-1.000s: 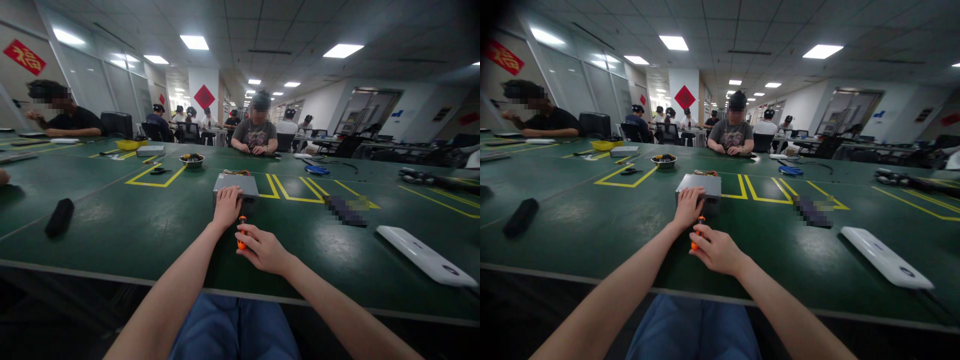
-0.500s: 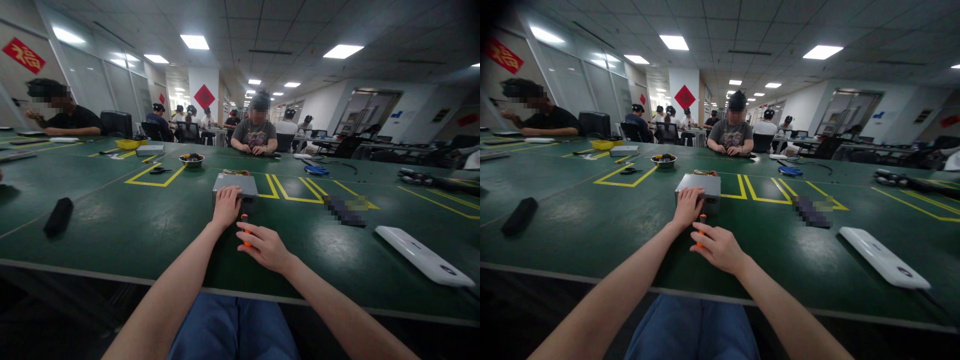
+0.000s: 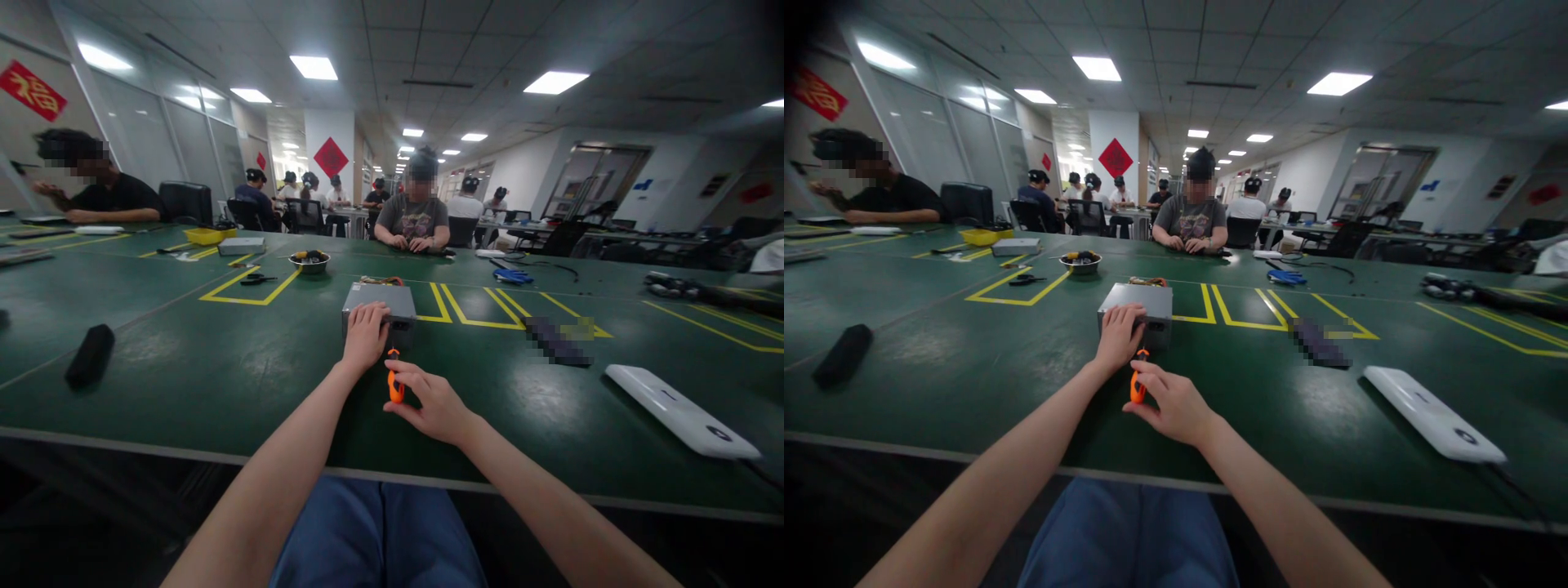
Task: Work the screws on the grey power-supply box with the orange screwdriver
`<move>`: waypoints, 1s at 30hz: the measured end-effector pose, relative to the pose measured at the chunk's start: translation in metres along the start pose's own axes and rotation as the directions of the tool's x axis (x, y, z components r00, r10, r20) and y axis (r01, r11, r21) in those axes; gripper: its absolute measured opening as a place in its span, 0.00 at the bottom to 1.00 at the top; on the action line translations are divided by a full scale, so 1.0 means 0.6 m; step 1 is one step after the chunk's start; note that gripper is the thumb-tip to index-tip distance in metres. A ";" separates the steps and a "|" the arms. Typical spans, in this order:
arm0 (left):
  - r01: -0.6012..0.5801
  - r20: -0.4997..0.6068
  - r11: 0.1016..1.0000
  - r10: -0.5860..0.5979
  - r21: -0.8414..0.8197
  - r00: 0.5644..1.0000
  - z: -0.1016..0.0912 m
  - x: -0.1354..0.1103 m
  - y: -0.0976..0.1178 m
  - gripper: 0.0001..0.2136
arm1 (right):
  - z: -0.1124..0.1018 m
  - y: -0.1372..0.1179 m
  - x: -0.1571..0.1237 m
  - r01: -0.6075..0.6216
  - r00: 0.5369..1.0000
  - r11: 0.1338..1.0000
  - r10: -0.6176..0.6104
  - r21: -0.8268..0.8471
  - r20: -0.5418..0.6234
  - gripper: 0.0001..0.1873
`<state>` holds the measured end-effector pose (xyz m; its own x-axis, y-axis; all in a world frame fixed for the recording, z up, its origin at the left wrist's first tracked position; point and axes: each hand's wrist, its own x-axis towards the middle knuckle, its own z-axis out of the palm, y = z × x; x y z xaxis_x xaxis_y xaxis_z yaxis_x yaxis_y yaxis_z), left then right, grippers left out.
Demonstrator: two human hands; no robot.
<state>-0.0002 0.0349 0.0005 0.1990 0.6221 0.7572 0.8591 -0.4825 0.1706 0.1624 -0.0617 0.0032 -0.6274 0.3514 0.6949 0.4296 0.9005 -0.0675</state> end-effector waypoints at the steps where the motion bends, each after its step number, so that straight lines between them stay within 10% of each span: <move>1: -0.002 0.000 1.000 0.002 0.000 1.000 0.000 0.000 0.000 0.11 | -0.002 -0.001 0.000 -0.001 0.999 1.000 0.001 -0.003 0.036 0.18; 30: 0.006 -0.016 1.000 -0.006 0.002 1.000 0.001 0.001 0.003 0.11 | -0.039 0.020 -0.023 0.018 0.987 0.985 -0.045 -0.170 -0.156 0.14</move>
<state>0.0017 0.0350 0.0007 0.1862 0.6150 0.7663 0.8613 -0.4774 0.1738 0.1913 -0.0616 0.0094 -0.5372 0.2666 0.8002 0.5224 0.8500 0.0675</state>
